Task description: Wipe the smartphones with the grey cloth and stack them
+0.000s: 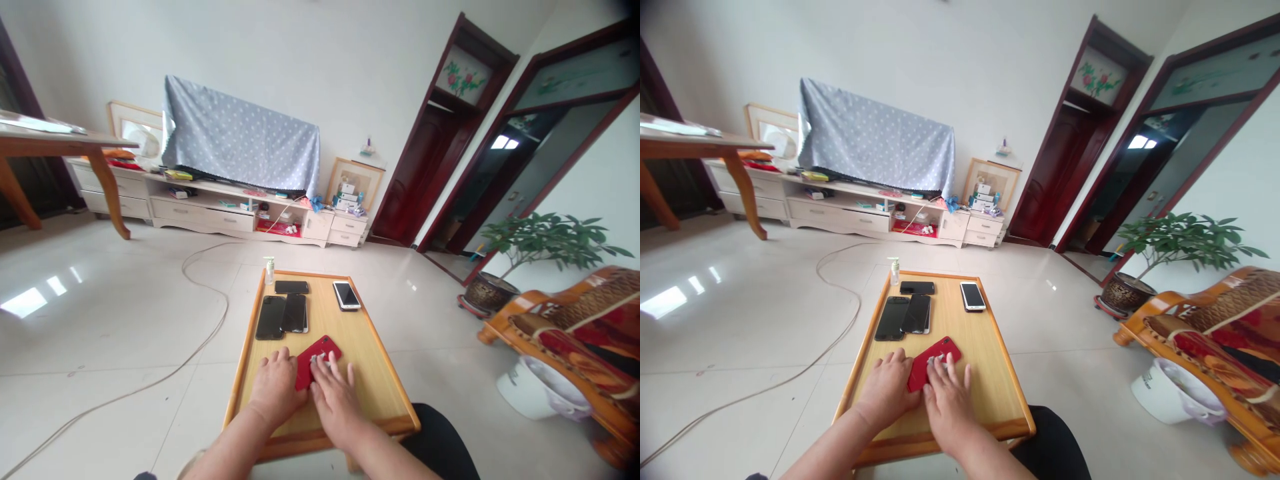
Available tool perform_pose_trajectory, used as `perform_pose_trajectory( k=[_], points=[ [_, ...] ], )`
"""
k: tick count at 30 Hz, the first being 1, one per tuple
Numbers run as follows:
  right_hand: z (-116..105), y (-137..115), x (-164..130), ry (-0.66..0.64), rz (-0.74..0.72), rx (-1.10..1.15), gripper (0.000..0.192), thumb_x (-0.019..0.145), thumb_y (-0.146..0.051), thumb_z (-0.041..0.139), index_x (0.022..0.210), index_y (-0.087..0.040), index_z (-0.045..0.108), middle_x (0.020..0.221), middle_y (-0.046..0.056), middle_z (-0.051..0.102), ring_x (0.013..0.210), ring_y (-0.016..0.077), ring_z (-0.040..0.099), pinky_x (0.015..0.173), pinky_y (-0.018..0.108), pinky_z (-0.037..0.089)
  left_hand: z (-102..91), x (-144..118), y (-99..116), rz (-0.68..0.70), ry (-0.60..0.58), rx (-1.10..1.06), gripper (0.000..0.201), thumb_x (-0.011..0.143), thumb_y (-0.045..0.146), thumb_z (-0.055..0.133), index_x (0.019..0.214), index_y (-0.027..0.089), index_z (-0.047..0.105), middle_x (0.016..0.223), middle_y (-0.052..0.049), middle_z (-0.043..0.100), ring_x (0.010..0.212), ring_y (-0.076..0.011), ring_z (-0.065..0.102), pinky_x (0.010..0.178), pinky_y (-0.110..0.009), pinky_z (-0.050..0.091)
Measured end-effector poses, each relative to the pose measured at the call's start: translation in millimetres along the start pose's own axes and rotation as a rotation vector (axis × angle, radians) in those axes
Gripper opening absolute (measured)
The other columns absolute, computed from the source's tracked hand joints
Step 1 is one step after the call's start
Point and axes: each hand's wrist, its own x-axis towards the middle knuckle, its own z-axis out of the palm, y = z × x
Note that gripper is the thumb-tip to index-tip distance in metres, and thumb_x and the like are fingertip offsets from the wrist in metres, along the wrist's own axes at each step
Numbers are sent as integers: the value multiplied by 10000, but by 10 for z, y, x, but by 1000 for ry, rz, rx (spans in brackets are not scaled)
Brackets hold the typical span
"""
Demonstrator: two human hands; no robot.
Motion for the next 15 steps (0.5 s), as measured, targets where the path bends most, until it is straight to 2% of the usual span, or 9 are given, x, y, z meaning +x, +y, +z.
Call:
perform_pose_trajectory(
  k=[3,8,10,12,15],
  points=[
    [30,-38,-86,-8,-53,34,476,1054,-461,268,1529,-426,289,1561,-30,367,1510,298,134,1155,717,43,2,-14,17,7,0,6,366,751,457,573,977,185,666,1084,-134,597,1019,-305,567,865,-431,395],
    [-29,285,87,102,177,-4,491,1046,-470,272,1518,-366,359,1565,17,363,1507,332,119,1138,731,57,40,-32,51,13,13,6,432,736,497,609,1040,196,667,1082,-132,594,1038,-310,554,884,-434,394],
    [-1,323,128,123,208,-13,504,1042,-473,278,1521,-342,362,1567,32,360,1507,332,124,1145,719,59,54,-28,60,22,19,-1,499,721,556,625,1067,199,665,1087,-133,593,1050,-324,548,884,-447,400],
    [61,264,106,118,167,4,502,1044,-462,278,1529,-351,338,1565,27,363,1505,322,142,1155,705,73,57,-14,62,26,16,-5,536,714,597,629,1063,193,667,1095,-140,593,1056,-334,548,880,-452,408],
    [150,149,24,92,42,37,477,1047,-442,301,1522,-408,323,1550,-2,391,1496,301,197,1161,692,118,47,10,62,23,4,5,455,763,550,593,1013,178,675,1067,-146,603,1029,-321,569,875,-442,417]
  ],
)
